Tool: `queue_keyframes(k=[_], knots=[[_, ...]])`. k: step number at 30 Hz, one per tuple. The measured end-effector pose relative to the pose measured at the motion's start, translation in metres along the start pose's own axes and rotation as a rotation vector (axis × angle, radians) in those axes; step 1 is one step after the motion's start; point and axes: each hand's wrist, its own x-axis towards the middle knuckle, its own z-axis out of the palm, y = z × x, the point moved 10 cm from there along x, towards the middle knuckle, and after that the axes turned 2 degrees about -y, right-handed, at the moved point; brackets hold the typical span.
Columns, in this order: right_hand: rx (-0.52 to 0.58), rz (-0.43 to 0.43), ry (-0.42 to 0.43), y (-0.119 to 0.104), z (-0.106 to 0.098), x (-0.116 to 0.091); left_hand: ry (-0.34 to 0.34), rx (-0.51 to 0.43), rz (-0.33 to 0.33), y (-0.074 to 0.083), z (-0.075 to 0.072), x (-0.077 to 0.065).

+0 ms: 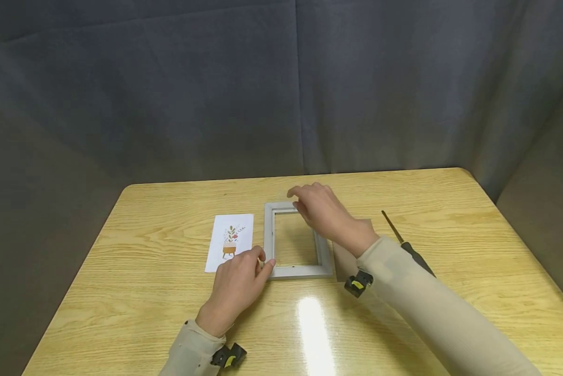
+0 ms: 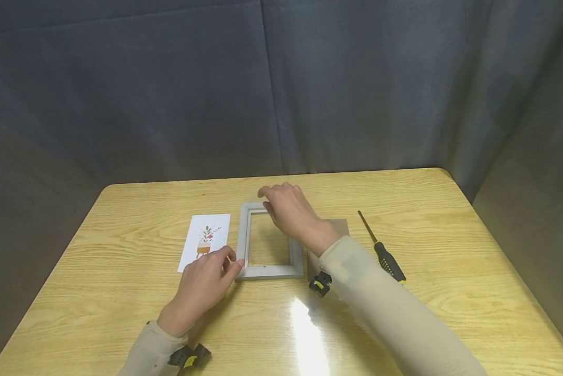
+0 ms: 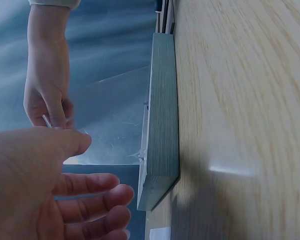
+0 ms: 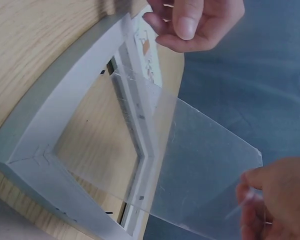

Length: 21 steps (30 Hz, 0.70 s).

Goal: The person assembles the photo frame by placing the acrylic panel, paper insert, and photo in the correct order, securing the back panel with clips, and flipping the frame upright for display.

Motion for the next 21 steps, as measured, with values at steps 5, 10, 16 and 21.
queue_keyframes(k=[5, 10, 16, 21], knots=[[-0.009, 0.000, -0.041, -0.003, 0.007, 0.001, -0.003, 0.002, -0.005, -0.001, 0.000, 0.000], [-0.022, -0.021, -0.079, -0.007, 0.014, 0.001, -0.012, 0.001, -0.011, -0.002, 0.001, -0.001], [-0.049, -0.020, -0.141, -0.005, 0.021, 0.001, -0.006, 0.008, -0.011, -0.002, 0.000, -0.001], [-0.051, 0.007, -0.214, -0.001, 0.031, 0.001, -0.008, 0.009, -0.008, -0.002, 0.000, -0.002]])
